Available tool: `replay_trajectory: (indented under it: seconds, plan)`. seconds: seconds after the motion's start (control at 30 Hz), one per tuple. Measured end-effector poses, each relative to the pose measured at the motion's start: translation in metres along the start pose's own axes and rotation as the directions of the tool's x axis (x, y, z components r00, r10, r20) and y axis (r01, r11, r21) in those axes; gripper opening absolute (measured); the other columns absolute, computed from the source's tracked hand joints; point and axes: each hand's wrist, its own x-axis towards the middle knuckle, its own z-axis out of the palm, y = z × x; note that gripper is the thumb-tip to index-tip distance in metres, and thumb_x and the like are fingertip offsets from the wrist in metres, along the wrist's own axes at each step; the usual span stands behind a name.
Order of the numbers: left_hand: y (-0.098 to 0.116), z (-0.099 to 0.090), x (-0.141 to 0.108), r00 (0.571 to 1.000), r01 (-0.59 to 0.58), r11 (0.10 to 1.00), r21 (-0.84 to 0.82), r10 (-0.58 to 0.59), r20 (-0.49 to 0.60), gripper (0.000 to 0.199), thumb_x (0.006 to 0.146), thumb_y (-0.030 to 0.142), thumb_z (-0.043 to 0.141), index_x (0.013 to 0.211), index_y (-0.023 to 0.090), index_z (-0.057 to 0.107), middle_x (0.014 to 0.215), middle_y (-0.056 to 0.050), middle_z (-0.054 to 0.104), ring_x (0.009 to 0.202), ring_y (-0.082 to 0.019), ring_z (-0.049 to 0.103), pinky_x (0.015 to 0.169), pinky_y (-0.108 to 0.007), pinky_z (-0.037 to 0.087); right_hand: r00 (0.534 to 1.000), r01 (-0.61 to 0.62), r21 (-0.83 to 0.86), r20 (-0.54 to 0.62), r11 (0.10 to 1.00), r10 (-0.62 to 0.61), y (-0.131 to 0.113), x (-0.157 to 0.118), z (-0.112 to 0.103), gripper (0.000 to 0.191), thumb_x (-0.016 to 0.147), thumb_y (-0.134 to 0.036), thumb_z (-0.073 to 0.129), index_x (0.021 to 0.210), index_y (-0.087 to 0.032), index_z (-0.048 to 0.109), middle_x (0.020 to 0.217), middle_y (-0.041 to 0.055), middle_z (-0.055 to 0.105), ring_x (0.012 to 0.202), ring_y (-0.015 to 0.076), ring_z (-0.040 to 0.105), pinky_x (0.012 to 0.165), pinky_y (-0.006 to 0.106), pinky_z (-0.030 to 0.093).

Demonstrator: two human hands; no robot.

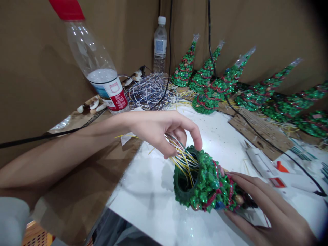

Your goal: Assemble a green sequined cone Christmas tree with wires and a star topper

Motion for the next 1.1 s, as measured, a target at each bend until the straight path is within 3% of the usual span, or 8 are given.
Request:
replay_trajectory:
  seconds: [0.17,0.4,0.6,0.83,1.1]
  plan:
    - [-0.0011,-0.0015,-0.0002,1.000,-0.019,0.999,0.047,0.019,-0.003,0.043,0.067,0.001,0.059,0.108,0.016,0.063,0.087,-0.004,0.069,0.078,-0.016,0.065,0.060,-0.018,0.051,1.000,-0.007,0.015,0.008,1.000,0.007,0.0002,-0.0005,-0.0018,0.055,0.087,-0.026,0.060,0.138,-0.012,0.045,0.123,0.0107,0.055,0.107,0.0206,0.056,0.094,0.028,0.045]
    - [0.0003,0.0002,0.0012,1.000,-0.006,1.000,-0.002,0.006,0.013,0.040,0.068,0.002,0.057,0.105,0.015,0.061,0.079,-0.001,0.067,0.069,-0.014,0.064,0.060,-0.020,0.051,1.000,-0.002,0.017,-0.004,1.000,0.002,-0.0002,-0.0045,0.0008,0.057,0.086,-0.027,0.061,0.139,-0.013,0.045,0.121,0.0105,0.056,0.106,0.0214,0.057,0.092,0.030,0.046]
    - [-0.0011,0.0001,0.0001,1.000,-0.021,0.999,0.044,0.021,-0.007,0.043,0.066,0.000,0.057,0.106,0.016,0.063,0.088,-0.003,0.068,0.079,-0.016,0.065,0.058,-0.019,0.050,1.000,-0.021,0.003,0.004,1.000,0.021,0.0022,-0.0044,0.0010,0.057,0.086,-0.028,0.062,0.138,-0.015,0.046,0.123,0.0107,0.056,0.106,0.0222,0.057,0.090,0.031,0.049]
    - [0.0014,0.0009,0.0010,1.000,0.017,1.000,-0.020,-0.017,0.008,0.040,0.066,0.003,0.055,0.104,0.016,0.060,0.073,0.001,0.064,0.064,-0.013,0.063,0.058,-0.021,0.051,0.999,-0.036,-0.006,0.010,0.999,0.036,0.0022,-0.0067,0.0022,0.056,0.086,-0.030,0.061,0.137,-0.014,0.047,0.122,0.0116,0.057,0.106,0.0233,0.059,0.089,0.033,0.051]
    - [0.0002,0.0011,0.0014,1.000,0.009,0.998,-0.065,-0.008,0.015,0.044,0.063,0.001,0.056,0.104,0.016,0.060,0.070,0.002,0.064,0.061,-0.013,0.063,0.057,-0.021,0.051,0.999,-0.038,0.016,0.001,0.999,0.038,0.0021,-0.0052,0.0012,0.057,0.084,-0.028,0.063,0.137,-0.017,0.046,0.122,0.0117,0.058,0.104,0.0244,0.061,0.086,0.034,0.053]
